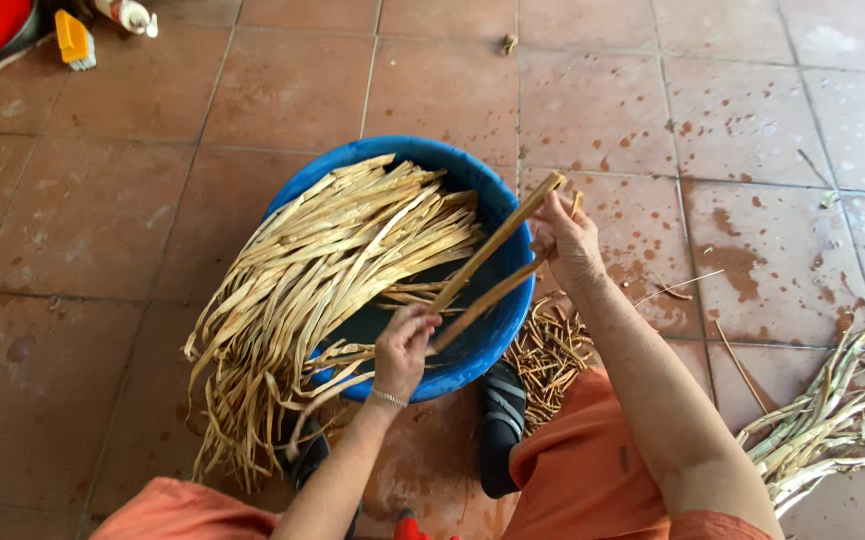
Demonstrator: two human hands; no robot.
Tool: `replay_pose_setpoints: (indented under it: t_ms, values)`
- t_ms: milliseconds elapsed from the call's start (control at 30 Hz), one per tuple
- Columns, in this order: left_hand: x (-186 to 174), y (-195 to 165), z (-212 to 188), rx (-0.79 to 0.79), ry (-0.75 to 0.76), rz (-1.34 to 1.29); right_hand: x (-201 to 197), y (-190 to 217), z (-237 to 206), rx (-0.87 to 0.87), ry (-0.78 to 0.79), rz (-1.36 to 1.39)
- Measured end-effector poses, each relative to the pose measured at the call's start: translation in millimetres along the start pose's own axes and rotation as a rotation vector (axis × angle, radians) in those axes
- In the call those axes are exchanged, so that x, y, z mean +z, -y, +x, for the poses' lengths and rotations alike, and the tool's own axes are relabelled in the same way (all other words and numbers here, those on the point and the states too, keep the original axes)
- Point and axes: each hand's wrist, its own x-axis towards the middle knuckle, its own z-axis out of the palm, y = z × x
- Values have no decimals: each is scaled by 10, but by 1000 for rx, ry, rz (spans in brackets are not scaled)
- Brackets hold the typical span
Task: The person sits on the floor in front of a blue basin of water filled with dried palm leaf strips. They take strips one at a time, bend and snap off the hard end sections, strip away the brittle outer parts, and drop the discarded pieces on the floor beside them while keeping the usable strips in the basin.
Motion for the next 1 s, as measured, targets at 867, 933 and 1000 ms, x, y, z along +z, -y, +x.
replay_pose_setpoints:
  t_ms: [867,933,1000]
  values:
    - [639,-681,1061,-220,199,-348,865,39,-570,-126,227,-303]
    - [633,-735,1071,-255,259,-470,887,71,-567,-145,215,-324]
    - [619,-756,1088,-270,293,-579,911,115,-604,-105,214,-367]
